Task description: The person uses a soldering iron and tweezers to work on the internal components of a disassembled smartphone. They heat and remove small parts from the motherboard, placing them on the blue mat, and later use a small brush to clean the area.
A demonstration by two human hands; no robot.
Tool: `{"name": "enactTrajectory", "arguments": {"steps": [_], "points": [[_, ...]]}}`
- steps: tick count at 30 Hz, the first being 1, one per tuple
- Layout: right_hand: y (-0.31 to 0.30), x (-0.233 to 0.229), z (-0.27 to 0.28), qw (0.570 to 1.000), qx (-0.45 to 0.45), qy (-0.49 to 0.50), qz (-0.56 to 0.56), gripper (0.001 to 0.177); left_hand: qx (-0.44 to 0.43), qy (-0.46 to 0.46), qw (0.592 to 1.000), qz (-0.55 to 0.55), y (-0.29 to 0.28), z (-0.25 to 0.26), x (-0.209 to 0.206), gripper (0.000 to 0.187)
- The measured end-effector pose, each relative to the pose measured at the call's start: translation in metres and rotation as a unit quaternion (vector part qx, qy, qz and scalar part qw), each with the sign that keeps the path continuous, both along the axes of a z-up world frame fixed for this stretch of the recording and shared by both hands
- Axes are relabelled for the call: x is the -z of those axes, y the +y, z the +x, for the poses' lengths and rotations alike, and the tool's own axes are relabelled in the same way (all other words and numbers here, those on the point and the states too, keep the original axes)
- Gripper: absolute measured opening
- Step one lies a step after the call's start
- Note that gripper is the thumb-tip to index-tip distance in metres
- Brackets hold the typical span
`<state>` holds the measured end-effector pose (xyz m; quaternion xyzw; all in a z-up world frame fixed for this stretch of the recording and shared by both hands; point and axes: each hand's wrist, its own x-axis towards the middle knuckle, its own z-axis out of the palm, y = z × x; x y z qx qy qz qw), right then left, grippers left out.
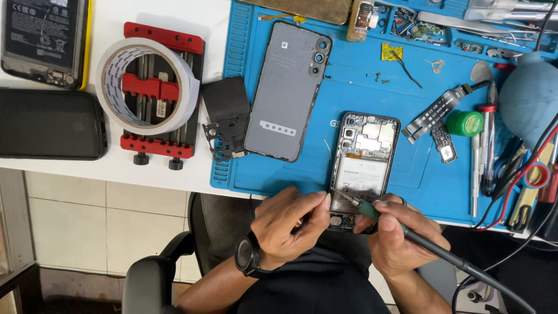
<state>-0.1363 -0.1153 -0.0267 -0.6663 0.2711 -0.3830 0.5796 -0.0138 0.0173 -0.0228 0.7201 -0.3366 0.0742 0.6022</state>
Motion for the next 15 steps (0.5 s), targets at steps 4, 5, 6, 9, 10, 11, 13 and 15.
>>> {"name": "enactTrajectory", "arguments": {"steps": [4,5,6,9,10,11,13,15], "points": [[0.0005,-0.0002,0.0004,1.0,0.002,0.002,-0.007,0.029,-0.008,-0.003,1.0,0.002,-0.0001,-0.001,0.0012,0.019],[0.0006,-0.0006,0.0007,1.0,0.003,0.005,-0.011,0.029,-0.003,-0.002,1.0,0.004,0.0002,-0.0003,0.0004,0.019],[0.0007,-0.0011,0.0009,1.0,0.003,0.009,-0.014,0.03,0.002,-0.001,1.0,0.005,0.0006,0.0003,-0.0006,0.018],[0.0002,0.0002,0.0005,1.0,0.007,0.005,-0.009,0.032,-0.005,-0.002,1.0,0.001,-0.0013,0.0008,-0.0013,0.017],[0.0001,0.0005,0.0003,1.0,0.007,0.006,-0.009,0.032,-0.005,-0.002,1.0,0.001,-0.001,0.001,-0.0015,0.017],[0.0,0.0007,0.0001,1.0,0.006,0.006,-0.013,0.031,-0.003,-0.002,1.0,0.004,-0.0007,0.0012,-0.0017,0.016],[0.0,0.001,-0.0006,1.0,0.005,0.007,-0.016,0.031,-0.001,-0.002,1.0,0.007,-0.0003,0.0014,-0.002,0.016],[-0.0001,0.0014,-0.0015,1.0,0.001,0.006,-0.011,0.029,-0.002,0.0,1.0,0.006,-0.0004,0.0013,-0.0023,0.017]]}}
